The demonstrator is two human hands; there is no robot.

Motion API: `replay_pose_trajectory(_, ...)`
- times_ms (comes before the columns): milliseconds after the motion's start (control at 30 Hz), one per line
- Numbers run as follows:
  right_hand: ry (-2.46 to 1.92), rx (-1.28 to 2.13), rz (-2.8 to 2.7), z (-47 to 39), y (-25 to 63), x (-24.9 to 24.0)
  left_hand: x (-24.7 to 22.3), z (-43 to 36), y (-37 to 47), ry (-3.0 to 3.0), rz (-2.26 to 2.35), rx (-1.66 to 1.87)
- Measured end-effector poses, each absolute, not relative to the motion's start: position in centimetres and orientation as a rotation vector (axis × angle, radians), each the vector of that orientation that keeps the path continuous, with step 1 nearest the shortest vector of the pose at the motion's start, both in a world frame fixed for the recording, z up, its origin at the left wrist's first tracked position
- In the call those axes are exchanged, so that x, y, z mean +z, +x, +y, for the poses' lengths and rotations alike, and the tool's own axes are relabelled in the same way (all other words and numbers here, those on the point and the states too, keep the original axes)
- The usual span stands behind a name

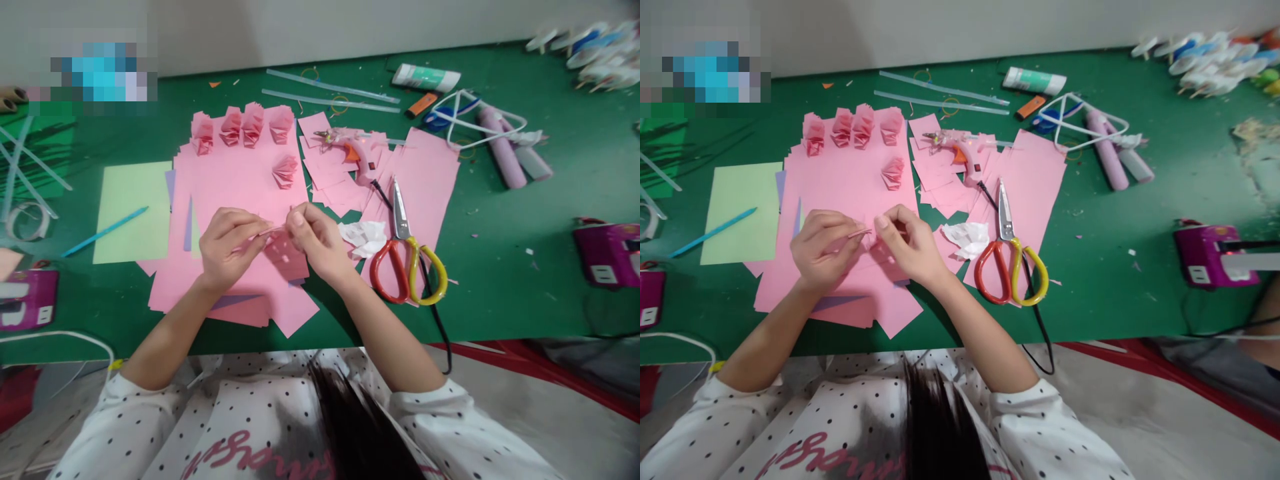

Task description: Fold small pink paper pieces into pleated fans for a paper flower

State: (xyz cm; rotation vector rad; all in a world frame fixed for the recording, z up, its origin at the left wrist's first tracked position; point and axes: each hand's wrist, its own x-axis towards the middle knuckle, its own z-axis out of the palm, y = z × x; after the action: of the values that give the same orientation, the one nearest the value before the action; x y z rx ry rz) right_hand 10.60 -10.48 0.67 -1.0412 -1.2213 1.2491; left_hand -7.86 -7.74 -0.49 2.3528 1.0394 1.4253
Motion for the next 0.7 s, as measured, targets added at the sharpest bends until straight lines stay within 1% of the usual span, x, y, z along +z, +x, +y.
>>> replay_pose_trajectory(133,-0.954,1.621,-1.174,-10.4,10.7,0.5,-0.9,-7.7,-8.2,2.481,0.93,1.5)
replay_pose_trajectory(200,-0.929,1.658,-1.169,-10.3,10.7,0.5,-1.1,-7.8,-8.2,2.5,0.963,1.485)
replay_pose_trajectory(300,-0.981,1.497,-1.235,-10.4,10.6,0.6,-1.1,-8.0,-7.8,2.367,1.09,1.431)
replay_pose_trajectory(400,-1.048,1.297,-1.32,-10.6,10.5,0.7,-0.8,-8.3,-7.3,1.953,1.208,1.331)
replay_pose_trajectory(533,-1.061,1.066,-1.435,-10.8,10.5,0.4,-0.4,-8.3,-7.2,1.464,1.023,1.028)
replay_pose_trajectory(600,-1.074,1.009,-1.473,-10.8,10.5,0.3,-0.2,-8.2,-7.3,1.382,0.963,0.973)
replay_pose_trajectory(700,-1.109,1.039,-1.426,-10.7,10.4,0.0,0.0,-8.2,-7.3,1.362,0.976,1.006)
